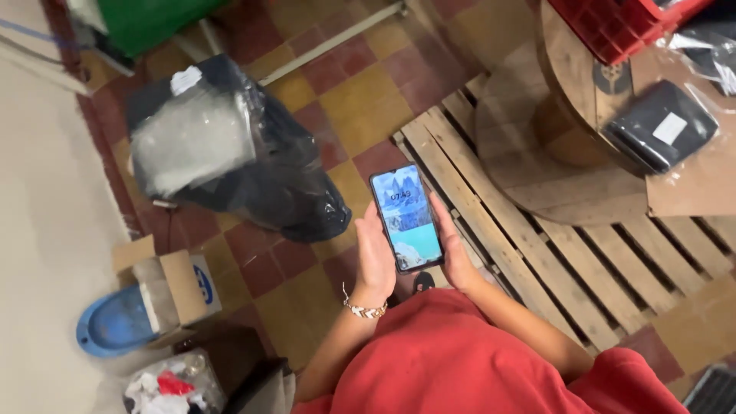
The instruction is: Folding black plastic bags and placing them into clear plastic sleeves on a conveyor belt.
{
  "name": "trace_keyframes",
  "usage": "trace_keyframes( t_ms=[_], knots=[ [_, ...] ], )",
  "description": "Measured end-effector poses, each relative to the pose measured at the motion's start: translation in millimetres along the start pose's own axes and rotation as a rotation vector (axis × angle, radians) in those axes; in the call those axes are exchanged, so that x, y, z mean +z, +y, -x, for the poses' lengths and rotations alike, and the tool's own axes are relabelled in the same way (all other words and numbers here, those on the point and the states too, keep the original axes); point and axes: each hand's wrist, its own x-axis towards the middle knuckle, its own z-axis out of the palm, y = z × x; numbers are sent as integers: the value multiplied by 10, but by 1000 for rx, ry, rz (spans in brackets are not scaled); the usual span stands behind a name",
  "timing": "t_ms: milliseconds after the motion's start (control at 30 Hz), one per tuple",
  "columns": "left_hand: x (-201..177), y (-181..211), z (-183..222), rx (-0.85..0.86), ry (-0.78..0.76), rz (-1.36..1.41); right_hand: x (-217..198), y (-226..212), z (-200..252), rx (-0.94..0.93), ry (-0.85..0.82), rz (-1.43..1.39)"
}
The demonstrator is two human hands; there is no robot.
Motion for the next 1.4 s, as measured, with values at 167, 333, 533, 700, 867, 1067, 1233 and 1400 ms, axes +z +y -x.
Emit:
trace_keyframes(
  t_ms=[167,333,533,700,867,1067,1233,1400],
  knots=[
    [355,51,-480,-79,-147,-52,-330,232,-265,-9,172,-126],
    [472,76,-1119,-161,-274,-86,-487,373,-706,-48,330,-99],
    [671,417,-1825,-217,-382,-152,-517,392,-1426,-77,426,-8],
    [710,457,-2280,-326,-460,-176,-468,489,-1692,-103,556,-155],
    [851,366,-2497,-404,-554,-183,-606,446,-1730,-122,656,-175],
    [839,-139,-2795,-443,-500,-427,-939,611,-1653,16,869,-57],
    [1132,-541,-2955,-476,-433,-655,-1189,631,-1702,116,995,58],
    [1480,-812,-3009,-378,-450,-630,-1468,400,-1985,297,1188,60]
  ],
)
